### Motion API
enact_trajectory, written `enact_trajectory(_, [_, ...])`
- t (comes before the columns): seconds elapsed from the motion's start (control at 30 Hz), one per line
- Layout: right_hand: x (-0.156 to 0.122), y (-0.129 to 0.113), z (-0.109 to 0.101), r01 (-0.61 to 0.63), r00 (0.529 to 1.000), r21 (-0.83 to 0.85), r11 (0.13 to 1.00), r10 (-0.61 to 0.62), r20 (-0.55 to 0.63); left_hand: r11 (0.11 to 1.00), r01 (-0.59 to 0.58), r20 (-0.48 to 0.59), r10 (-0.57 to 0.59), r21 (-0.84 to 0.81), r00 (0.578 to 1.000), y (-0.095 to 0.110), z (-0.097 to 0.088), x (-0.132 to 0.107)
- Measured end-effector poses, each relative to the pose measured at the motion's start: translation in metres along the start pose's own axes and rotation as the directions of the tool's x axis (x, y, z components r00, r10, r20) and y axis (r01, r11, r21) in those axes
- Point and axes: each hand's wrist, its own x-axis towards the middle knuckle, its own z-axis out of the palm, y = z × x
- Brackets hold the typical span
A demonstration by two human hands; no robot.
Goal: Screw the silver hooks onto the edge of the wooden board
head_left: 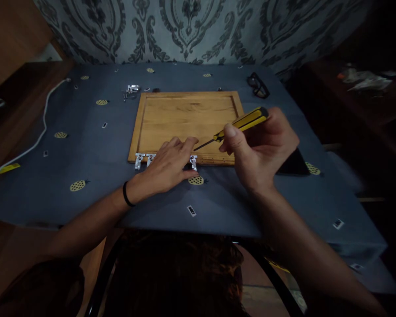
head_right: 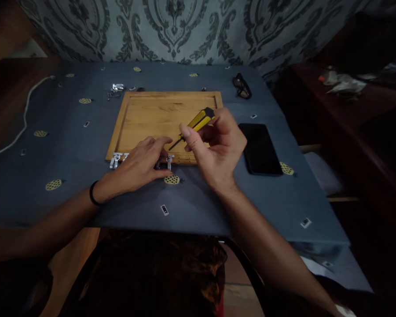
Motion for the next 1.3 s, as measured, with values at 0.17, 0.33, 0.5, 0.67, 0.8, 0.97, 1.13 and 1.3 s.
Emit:
enact_trajectory(0.17, [0.002,-0.005,0.000,-0.028,1.000,0.016,0.999,0.028,0.005,1.000,-0.008,-0.015,0.008,-0.019,1.000,-0.001,0.000,-0.001])
enact_trajectory(0.33, [0.001,0.002,0.000,-0.025,0.996,-0.003,1.000,0.025,0.085,1.000,-0.013,-0.019,0.013,-0.020,1.000,-0.002,0.000,-0.001])
enact_trajectory(0.5, [0.000,0.003,0.000,-0.051,0.995,-0.002,0.999,0.051,0.088,1.000,-0.007,-0.006,0.007,-0.007,1.000,0.000,0.000,-0.001])
enact_trajectory(0.67, [-0.001,0.004,0.000,-0.064,0.992,-0.023,0.998,0.066,0.105,1.000,-0.013,-0.031,0.013,0.006,0.999,0.000,0.001,-0.001])
enact_trajectory(0.8, [-0.002,0.006,-0.001,-0.047,0.991,-0.033,0.998,0.051,0.127,1.000,-0.024,-0.037,0.024,0.004,0.999,0.000,0.002,-0.001])
enact_trajectory(0.97, [-0.001,0.004,-0.003,-0.056,0.982,-0.029,0.998,0.060,0.177,0.999,-0.035,-0.050,0.035,0.005,0.998,-0.002,0.004,-0.001])
enact_trajectory(1.13, [0.003,0.002,-0.003,-0.096,0.970,0.002,0.995,0.093,0.224,1.000,-0.018,-0.032,0.018,-0.010,0.999,-0.002,0.003,-0.001])
enact_trajectory(1.3, [0.015,0.000,-0.001,-0.142,0.937,0.042,0.989,0.120,0.328,1.000,0.002,-0.003,-0.002,-0.020,1.000,0.002,-0.001,0.001])
